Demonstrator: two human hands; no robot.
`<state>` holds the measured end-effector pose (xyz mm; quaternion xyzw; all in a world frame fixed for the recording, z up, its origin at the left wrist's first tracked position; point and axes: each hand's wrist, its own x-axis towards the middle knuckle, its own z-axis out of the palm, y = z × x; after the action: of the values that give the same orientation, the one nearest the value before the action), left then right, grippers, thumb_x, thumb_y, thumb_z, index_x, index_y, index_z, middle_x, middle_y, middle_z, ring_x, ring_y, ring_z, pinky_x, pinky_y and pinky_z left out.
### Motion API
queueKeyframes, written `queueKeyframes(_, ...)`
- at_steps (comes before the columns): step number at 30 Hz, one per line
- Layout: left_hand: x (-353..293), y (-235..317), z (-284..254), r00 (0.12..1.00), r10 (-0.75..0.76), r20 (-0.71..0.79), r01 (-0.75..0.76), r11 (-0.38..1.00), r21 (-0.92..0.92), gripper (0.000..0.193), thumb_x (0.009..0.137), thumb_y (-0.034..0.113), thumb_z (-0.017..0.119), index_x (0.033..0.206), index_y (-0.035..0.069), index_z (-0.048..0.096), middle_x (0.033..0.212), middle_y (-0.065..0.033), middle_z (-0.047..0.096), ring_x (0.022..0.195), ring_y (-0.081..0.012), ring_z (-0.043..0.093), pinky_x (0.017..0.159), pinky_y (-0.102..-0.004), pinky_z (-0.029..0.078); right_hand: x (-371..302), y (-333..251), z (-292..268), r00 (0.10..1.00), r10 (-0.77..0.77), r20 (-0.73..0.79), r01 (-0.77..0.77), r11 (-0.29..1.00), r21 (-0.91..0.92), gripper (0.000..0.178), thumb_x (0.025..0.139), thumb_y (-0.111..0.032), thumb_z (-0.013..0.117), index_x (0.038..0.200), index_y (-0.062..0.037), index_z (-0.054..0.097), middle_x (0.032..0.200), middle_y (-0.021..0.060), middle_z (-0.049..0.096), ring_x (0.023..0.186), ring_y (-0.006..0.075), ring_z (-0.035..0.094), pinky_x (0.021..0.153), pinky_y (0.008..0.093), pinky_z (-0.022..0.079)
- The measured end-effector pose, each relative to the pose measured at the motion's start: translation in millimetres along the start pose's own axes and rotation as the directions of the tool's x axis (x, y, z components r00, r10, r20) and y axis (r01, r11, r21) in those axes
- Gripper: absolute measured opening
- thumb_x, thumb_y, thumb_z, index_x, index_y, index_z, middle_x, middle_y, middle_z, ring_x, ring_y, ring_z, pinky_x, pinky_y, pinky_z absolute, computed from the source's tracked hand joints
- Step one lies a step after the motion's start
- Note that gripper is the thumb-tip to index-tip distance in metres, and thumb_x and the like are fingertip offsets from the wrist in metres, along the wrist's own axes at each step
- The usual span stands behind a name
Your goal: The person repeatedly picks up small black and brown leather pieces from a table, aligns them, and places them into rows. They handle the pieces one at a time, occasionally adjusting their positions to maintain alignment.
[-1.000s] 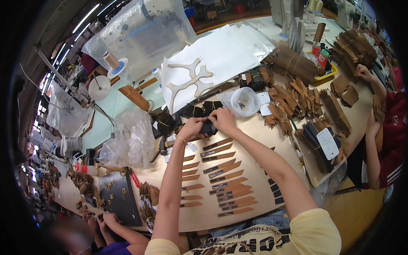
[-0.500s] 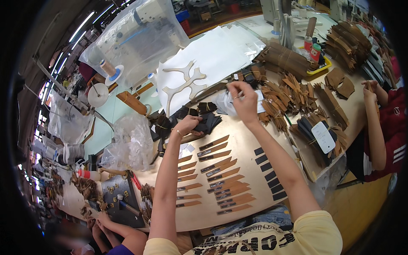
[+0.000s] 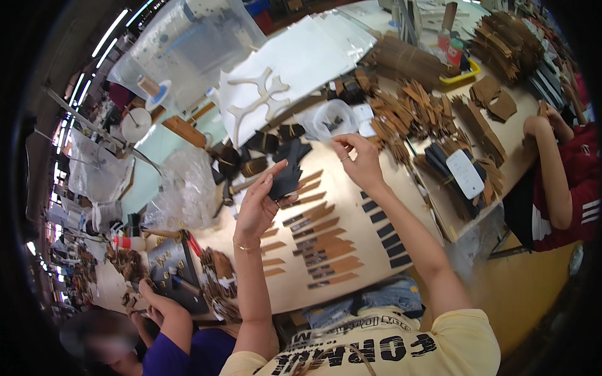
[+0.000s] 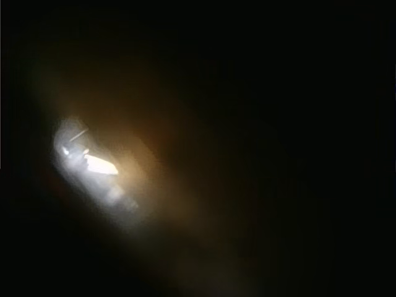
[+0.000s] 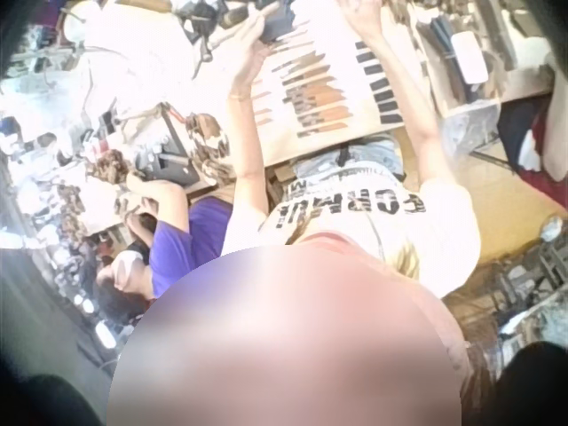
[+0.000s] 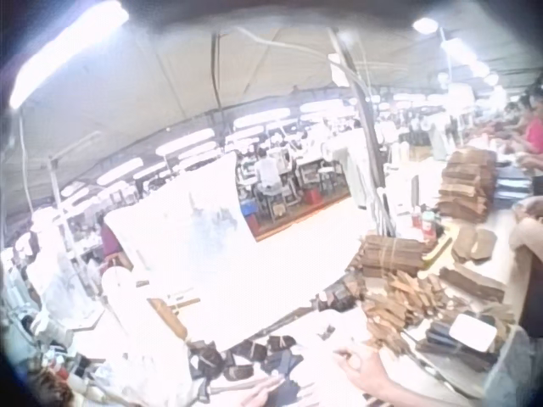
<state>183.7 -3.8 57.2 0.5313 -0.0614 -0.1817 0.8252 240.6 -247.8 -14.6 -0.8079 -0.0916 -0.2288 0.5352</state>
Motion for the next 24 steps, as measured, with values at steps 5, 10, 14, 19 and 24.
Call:
queueKeyframes(5,-39,-41,40,0.993,-0.106,-0.054,0.101,0.990,-0.094,0.049,0.106,0.027,0.040,0.143,-0.005,0.041,0.133,-0.0197,0.057,0.114,-0.0314,0.064,0.090,-0.0382,0.060,-35,-38,-40,0.931,0.178,0.318,-0.237,0.959,0.157,0.021,0.092,-0.023,0.070,0.094,-0.0030,0.072,0.081,0.0035,0.071,0.068,0.0102,0.058,0.065,0.0255,0.046)
queueKeyframes(10,-72,-61,43,0.974,-0.072,-0.217,0.035,0.985,-0.171,0.045,0.106,0.021,0.042,0.142,-0.006,0.042,0.128,-0.0197,0.059,0.113,-0.0294,0.064,0.089,-0.0368,0.060,-24,-20,-20,0.891,0.153,0.428,-0.191,0.981,0.045,0.024,0.088,-0.024,0.073,0.093,-0.0001,0.072,0.078,0.0059,0.070,0.065,0.0117,0.058,0.064,0.0269,0.048)
queueKeyframes(14,-109,-74,33,0.956,-0.077,-0.282,0.011,0.973,-0.230,0.043,0.105,0.016,0.043,0.143,-0.005,0.042,0.127,-0.0200,0.059,0.112,-0.0303,0.064,0.089,-0.0369,0.060,13,7,43,0.897,0.166,0.410,-0.082,0.974,-0.213,0.037,0.088,-0.037,0.071,0.096,-0.0002,0.073,0.083,0.0111,0.072,0.074,0.0240,0.066,0.070,0.0389,0.052)
queueKeyframes(19,-152,-83,15,0.923,-0.117,-0.367,0.015,0.963,-0.268,0.044,0.104,0.015,0.045,0.144,-0.004,0.041,0.130,-0.0200,0.058,0.114,-0.0326,0.063,0.090,-0.0374,0.059,48,20,113,0.942,0.221,0.254,-0.048,0.836,-0.547,0.043,0.089,-0.044,0.068,0.094,-0.0015,0.073,0.097,0.0178,0.068,0.094,0.0364,0.065,0.078,0.0493,0.050)
queueKeyframes(24,-172,-85,-3,0.898,-0.130,-0.420,-0.001,0.955,-0.297,0.043,0.104,0.013,0.046,0.143,-0.004,0.042,0.130,-0.0196,0.059,0.114,-0.0334,0.064,0.089,-0.0374,0.060,41,22,138,0.962,0.241,0.128,-0.131,0.820,-0.558,0.029,0.086,-0.038,0.073,0.096,-0.0105,0.072,0.107,0.0168,0.062,0.109,0.0358,0.057,0.091,0.0491,0.043)
